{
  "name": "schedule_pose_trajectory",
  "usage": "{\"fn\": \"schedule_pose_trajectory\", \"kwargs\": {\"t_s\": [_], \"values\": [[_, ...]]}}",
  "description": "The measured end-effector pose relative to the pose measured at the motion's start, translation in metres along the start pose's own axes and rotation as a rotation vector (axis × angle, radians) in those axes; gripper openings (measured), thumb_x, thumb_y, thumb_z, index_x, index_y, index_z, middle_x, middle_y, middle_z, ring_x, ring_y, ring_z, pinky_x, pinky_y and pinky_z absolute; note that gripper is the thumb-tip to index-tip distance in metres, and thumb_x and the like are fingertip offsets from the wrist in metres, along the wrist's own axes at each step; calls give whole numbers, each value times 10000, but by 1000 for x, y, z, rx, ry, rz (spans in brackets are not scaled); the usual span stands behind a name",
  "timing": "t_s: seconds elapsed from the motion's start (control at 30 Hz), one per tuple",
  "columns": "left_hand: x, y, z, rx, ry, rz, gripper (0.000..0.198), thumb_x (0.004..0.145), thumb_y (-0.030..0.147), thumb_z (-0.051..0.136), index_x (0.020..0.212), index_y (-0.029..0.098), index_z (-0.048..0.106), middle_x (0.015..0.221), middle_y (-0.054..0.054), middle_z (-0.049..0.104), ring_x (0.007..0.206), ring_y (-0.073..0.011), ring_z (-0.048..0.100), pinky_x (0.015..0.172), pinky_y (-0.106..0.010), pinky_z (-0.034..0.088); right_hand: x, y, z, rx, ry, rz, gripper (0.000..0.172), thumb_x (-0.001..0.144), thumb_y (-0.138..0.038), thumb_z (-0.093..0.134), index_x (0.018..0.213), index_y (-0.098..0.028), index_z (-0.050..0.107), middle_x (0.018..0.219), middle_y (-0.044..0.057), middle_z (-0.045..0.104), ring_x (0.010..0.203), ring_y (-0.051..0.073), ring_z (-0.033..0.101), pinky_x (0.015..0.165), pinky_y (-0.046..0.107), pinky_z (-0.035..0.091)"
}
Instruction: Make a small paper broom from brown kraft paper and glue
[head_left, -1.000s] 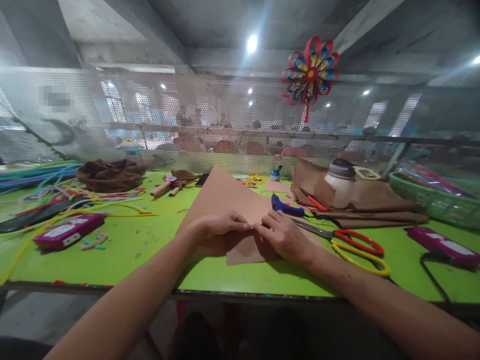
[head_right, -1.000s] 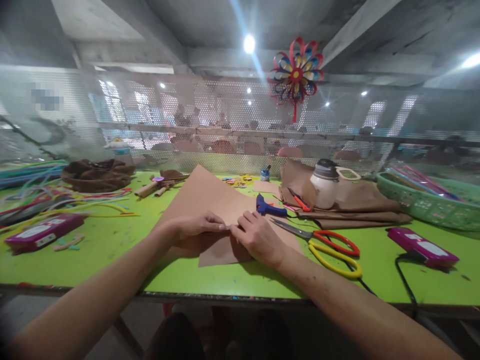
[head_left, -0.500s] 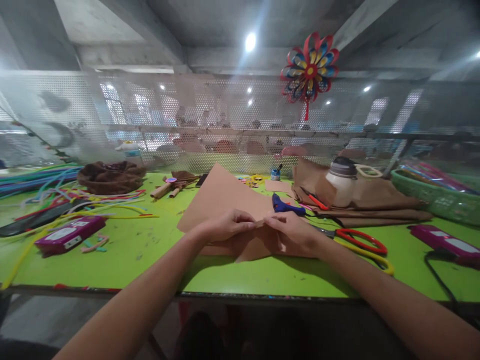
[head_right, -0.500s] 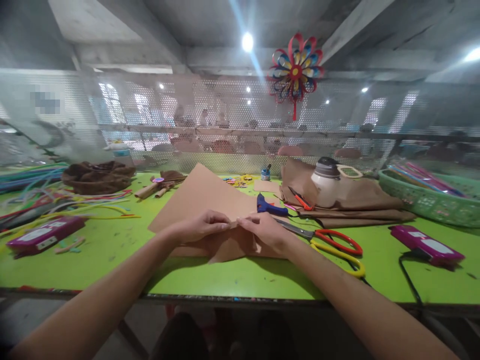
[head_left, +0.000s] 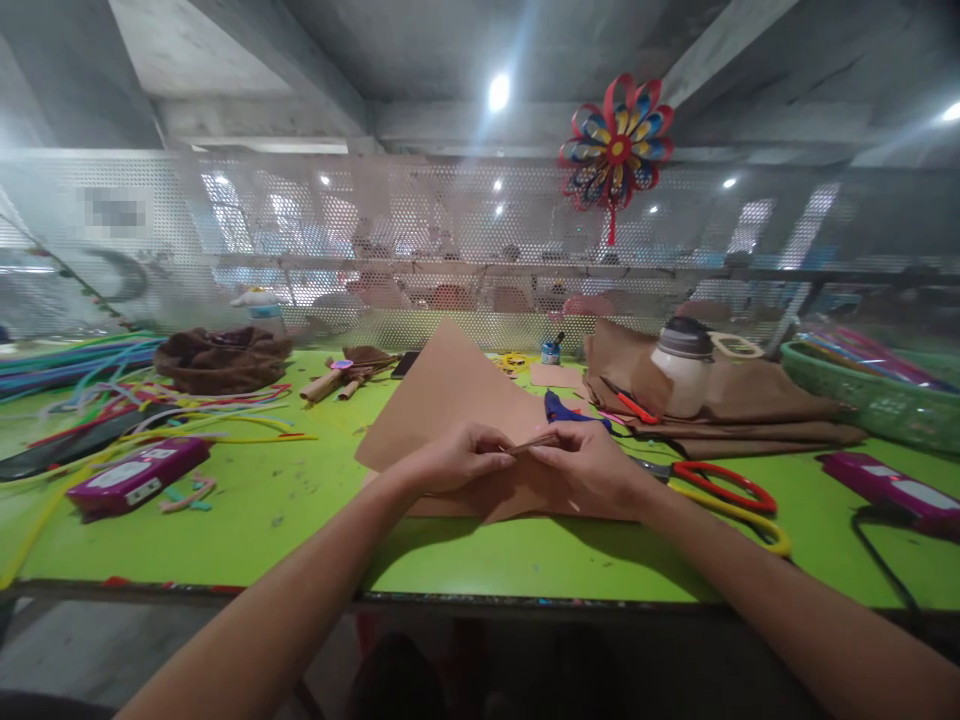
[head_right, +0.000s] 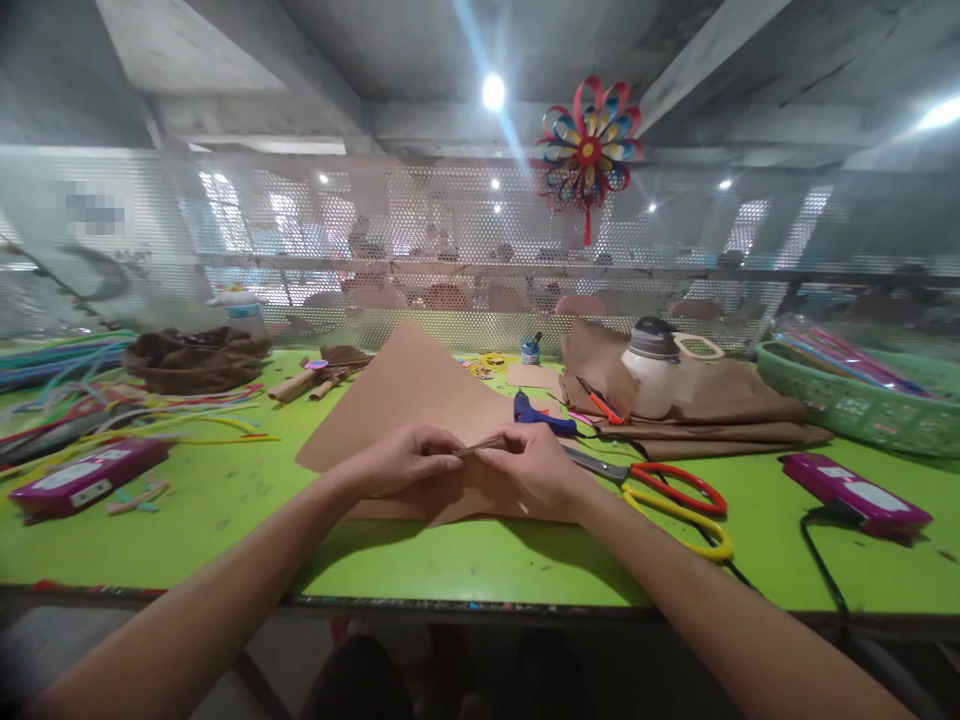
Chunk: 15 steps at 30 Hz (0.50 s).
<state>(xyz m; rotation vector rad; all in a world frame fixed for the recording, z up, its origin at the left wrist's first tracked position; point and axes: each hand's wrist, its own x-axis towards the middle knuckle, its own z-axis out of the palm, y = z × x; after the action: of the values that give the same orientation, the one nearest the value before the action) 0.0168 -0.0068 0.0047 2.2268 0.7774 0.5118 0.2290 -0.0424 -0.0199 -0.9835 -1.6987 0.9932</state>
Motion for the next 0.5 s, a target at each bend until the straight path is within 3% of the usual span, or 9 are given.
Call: {"fn": "schedule_pose_trajectory", "kwargs": {"t_s": [0.27, 0.5], "values": [[0, 2, 0, 40, 66, 10, 290, 832, 323, 566, 1006, 138, 705, 943, -59, 721, 827, -182, 613, 725, -243, 443, 1, 3, -1, 15, 37, -18, 235, 752, -367, 644, 821, -154, 714, 818, 48, 676, 741, 175, 586, 646, 280, 452], [6, -12, 9, 14, 85, 84, 315, 878, 355, 501, 987, 138, 701, 946, -62, 720, 823, -174, 612, 711, -244, 453, 3, 5, -3, -31, 79, -46, 210, 739, -364, 656, 761, -164, 715, 741, 34, 671, 700, 175, 575, 609, 273, 444]]}}
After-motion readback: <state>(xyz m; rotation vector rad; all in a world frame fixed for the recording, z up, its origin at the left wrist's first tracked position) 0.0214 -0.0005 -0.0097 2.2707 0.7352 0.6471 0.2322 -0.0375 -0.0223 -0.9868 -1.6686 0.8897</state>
